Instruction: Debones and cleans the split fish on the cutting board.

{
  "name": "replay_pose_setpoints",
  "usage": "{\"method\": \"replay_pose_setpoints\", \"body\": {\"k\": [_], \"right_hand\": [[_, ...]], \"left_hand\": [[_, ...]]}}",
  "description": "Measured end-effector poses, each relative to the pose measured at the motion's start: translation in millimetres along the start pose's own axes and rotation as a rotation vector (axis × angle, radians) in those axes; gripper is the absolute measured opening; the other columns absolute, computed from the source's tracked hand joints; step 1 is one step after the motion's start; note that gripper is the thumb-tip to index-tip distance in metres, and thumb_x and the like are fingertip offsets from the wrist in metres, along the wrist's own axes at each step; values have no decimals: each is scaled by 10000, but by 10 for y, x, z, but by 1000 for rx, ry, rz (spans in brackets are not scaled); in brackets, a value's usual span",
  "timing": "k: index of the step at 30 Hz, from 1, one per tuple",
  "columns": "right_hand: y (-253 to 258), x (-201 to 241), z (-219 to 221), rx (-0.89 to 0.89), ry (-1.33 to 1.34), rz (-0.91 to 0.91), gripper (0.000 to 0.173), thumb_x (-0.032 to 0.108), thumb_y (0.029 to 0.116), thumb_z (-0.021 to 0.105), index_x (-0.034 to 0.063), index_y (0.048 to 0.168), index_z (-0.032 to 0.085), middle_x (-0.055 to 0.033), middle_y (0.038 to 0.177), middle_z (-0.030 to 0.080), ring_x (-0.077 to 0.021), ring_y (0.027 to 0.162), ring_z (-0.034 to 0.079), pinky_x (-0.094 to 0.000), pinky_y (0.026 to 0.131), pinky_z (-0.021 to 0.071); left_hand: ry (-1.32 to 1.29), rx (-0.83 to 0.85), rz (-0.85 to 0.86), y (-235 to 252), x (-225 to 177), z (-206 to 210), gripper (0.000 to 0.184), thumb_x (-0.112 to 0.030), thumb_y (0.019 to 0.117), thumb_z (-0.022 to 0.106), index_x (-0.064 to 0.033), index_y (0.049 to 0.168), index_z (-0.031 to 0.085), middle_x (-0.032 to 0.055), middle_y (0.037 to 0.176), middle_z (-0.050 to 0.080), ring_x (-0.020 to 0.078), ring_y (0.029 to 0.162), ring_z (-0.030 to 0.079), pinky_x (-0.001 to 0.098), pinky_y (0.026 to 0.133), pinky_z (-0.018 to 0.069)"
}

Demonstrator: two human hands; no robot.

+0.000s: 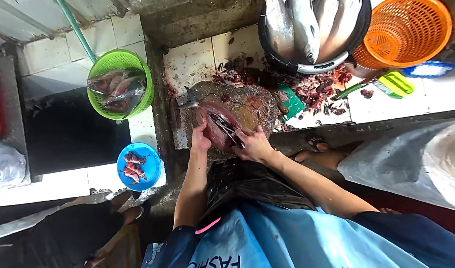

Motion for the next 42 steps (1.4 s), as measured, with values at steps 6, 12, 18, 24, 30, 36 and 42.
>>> {"method": "replay_pose_setpoints", "body": {"k": [6, 12, 18, 24, 30, 36, 42], "right_hand": [[15, -162, -259, -181, 16, 69, 559, 545, 844, 635, 118, 1192, 723, -110, 1062, 734, -289, 911, 694, -573, 779, 497], [-44, -1026, -281, 102, -43, 475, 697, 624, 778, 678, 75, 1208, 709, -224, 1199, 679, -436, 1073, 652, -683, 912, 455], [-398, -534, -325, -95, 102, 60, 652, 590, 853, 629, 86, 1262, 699, -164, 1103, 721, -341, 991, 685, -609, 866, 485], [-60, -138, -180, 1, 142, -25, 663, 576, 856, 638, 102, 1319, 667, -132, 1127, 712, -313, 1000, 678, -599, 853, 475], [0, -330, -155, 75, 331, -157, 394, 199, 894, 652, 44, 1252, 708, -158, 1082, 748, -318, 947, 729, -526, 864, 575], [-442, -992, -228, 22, 234, 152, 368, 301, 911, 673, 54, 1179, 725, -179, 1026, 747, -361, 937, 729, -609, 847, 561], [-1707, -1665, -19, 281, -146, 324, 819, 568, 755, 722, 79, 1400, 604, -237, 1331, 626, -438, 1220, 603, -737, 1036, 348]], "left_hand": [[-30, -9, 1, 67, -37, 48, 311, -310, 1043, 558, -122, 1284, 615, 94, 1161, 698, 221, 1058, 684, 454, 904, 582], [-51, -38, 73, 154, -103, -51, 351, -266, 1073, 485, -93, 1371, 553, 135, 1258, 664, 267, 1143, 654, 511, 958, 554], [-88, -71, 46, 26, -33, 38, 325, -281, 1075, 485, -101, 1331, 572, 124, 1197, 678, 255, 1088, 667, 499, 923, 565], [-120, -1, 31, -46, -11, 233, 303, -269, 1066, 497, -105, 1302, 595, 114, 1179, 688, 243, 1078, 675, 479, 921, 572], [-88, 144, 56, -30, 22, 126, 246, -191, 993, 542, -121, 1221, 602, 94, 1078, 710, 222, 984, 699, 454, 861, 592], [-147, 174, 47, -97, 99, 65, 211, -120, 957, 497, -84, 1142, 590, 102, 966, 727, 221, 887, 724, 428, 790, 619], [-80, 113, 114, -55, -79, 39, 287, -262, 1001, 515, -107, 1228, 600, 91, 1035, 715, 203, 933, 706, 418, 813, 607]]}}
Point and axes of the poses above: each hand's wrist, its own y-axis towards the middle knuckle, its own z-axis out of the palm, x = y × z, the point moved 4 cm from there along y, towards the middle knuckle
